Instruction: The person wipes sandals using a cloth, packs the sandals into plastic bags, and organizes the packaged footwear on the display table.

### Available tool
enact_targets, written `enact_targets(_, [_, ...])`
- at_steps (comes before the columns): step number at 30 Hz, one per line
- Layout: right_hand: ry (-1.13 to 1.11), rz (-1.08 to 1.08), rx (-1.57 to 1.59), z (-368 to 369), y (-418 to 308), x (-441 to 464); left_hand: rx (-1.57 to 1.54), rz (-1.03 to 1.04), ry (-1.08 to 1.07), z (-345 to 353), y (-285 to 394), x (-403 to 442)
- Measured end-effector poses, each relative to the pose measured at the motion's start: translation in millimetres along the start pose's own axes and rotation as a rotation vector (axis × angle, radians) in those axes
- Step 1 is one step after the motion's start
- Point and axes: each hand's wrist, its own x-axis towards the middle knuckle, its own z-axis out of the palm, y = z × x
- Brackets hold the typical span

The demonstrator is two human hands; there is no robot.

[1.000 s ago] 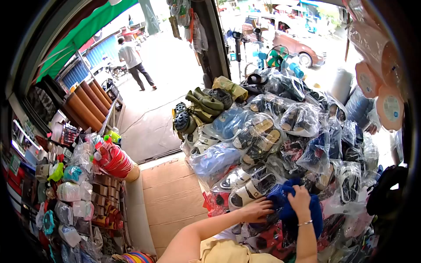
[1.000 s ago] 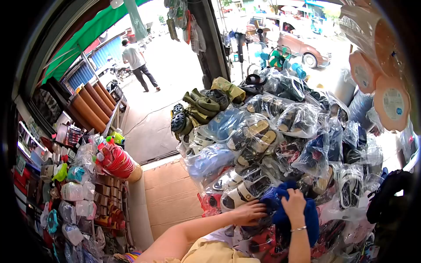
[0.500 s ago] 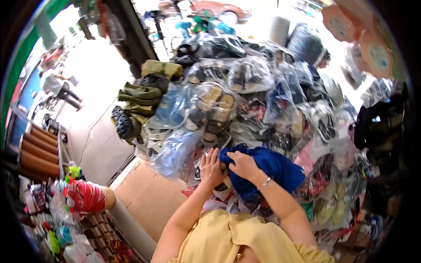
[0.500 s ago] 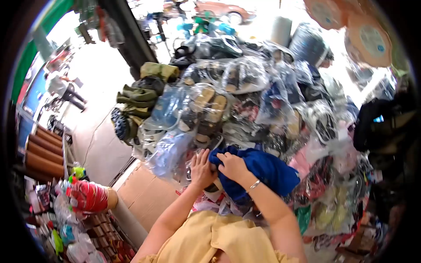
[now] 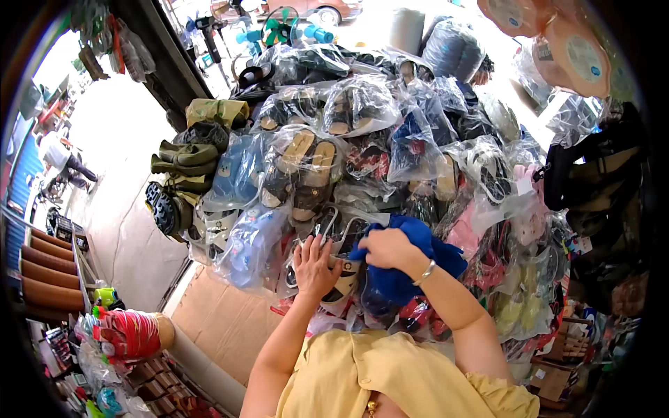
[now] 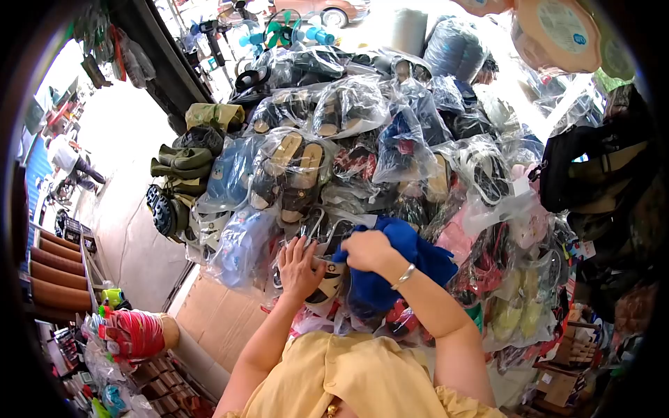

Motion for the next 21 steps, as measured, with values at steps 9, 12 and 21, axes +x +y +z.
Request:
enact_targets(9, [0.250, 0.041, 0.088, 47.6, 1.6, 75.9, -0.095, 0.141, -0.038, 1.9, 21.0, -16.7])
enact_targets(12, [0.319, 0.138, -0.159, 12.7, 24.0, 73.2, -0.112, 0.114, -0.015, -6.9, 24.2, -18.2])
enact_targets(21, [0.280, 0.094, -0.003, 38.0, -0.2, 87.4, -0.104, 0.176, -0.046, -9.6, 29.6, -27.5])
